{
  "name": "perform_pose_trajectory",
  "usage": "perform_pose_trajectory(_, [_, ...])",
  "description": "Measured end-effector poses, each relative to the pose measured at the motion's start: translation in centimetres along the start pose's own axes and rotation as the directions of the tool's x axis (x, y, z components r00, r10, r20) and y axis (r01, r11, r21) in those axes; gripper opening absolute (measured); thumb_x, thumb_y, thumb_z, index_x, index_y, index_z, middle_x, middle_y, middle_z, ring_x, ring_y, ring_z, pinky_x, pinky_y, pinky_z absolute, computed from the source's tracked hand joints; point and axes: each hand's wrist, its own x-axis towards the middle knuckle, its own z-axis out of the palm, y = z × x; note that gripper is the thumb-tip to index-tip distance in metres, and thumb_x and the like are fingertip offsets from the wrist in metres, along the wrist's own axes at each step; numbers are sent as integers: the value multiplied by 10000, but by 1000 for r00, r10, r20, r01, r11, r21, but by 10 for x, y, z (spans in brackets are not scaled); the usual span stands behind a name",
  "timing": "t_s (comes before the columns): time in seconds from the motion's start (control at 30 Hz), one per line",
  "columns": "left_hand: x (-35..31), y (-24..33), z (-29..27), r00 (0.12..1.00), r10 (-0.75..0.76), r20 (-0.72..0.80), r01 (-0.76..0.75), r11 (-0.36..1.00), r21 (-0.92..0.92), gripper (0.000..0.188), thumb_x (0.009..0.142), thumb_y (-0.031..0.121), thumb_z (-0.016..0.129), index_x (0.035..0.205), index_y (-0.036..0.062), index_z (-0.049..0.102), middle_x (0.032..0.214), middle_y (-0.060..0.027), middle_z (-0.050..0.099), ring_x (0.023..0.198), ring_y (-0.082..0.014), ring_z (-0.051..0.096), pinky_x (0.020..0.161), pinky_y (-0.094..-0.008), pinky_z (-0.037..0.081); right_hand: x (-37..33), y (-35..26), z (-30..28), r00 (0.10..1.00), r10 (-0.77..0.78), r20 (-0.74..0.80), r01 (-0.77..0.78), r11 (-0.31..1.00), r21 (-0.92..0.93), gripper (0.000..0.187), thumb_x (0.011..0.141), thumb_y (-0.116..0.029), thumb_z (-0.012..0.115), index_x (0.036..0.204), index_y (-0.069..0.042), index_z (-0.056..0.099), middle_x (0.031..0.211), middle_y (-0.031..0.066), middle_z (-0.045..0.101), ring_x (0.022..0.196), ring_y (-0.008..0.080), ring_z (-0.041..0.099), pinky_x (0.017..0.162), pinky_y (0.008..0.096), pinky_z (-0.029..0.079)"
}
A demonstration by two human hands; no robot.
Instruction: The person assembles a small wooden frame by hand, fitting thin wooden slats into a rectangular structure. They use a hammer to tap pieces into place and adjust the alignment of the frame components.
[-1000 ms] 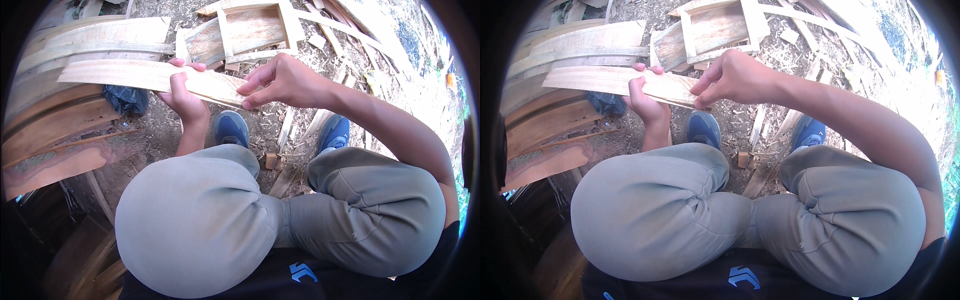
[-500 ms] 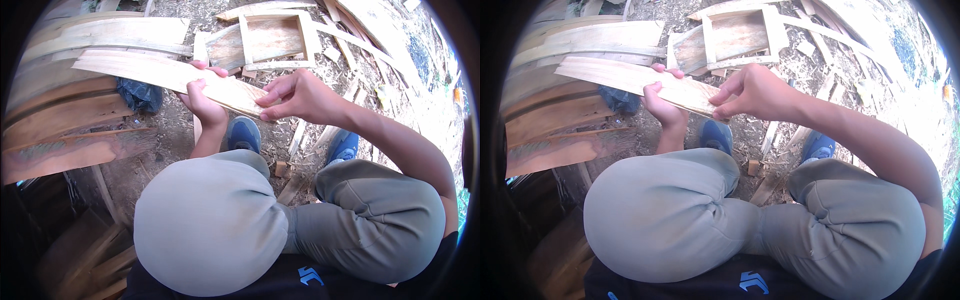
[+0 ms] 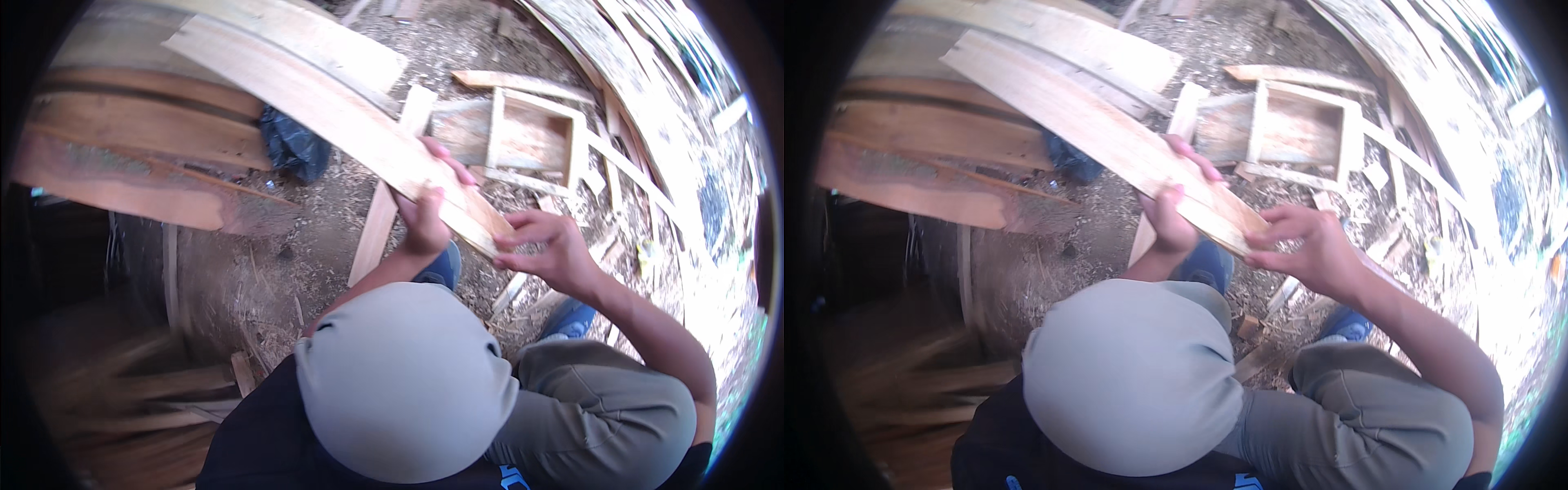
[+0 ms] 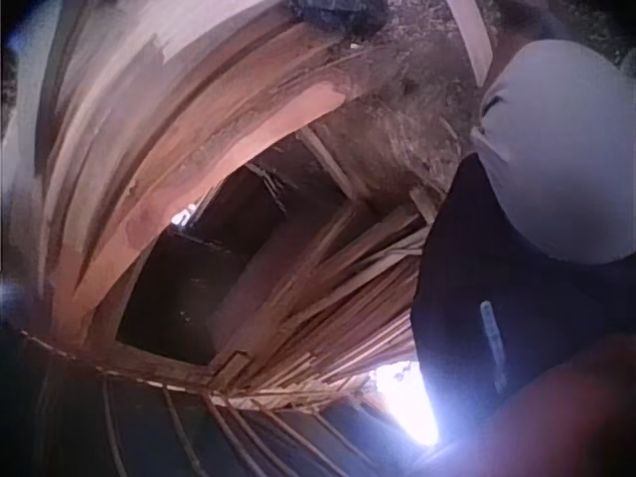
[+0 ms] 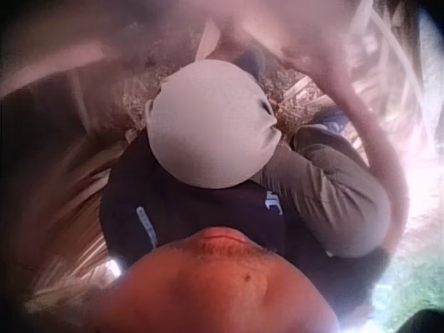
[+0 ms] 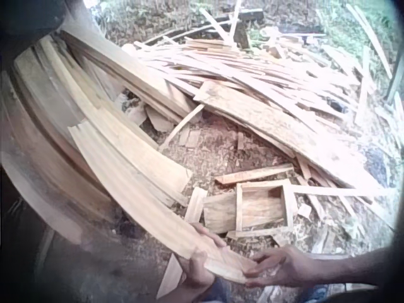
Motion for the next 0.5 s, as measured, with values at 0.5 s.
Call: perform_pose_trajectory(0.5, [2, -10, -14, 946, 214, 241, -232, 972, 47, 488, 770, 36, 468, 1231, -22, 317, 1139, -149, 405, 862, -228, 629, 728, -377, 563, -2, 2, 3, 997, -68, -32, 67, 997, -32, 263, 755, -102, 859, 1006, -62, 790, 1131, 114, 714, 966, 187, 693, 830, 294, 546])
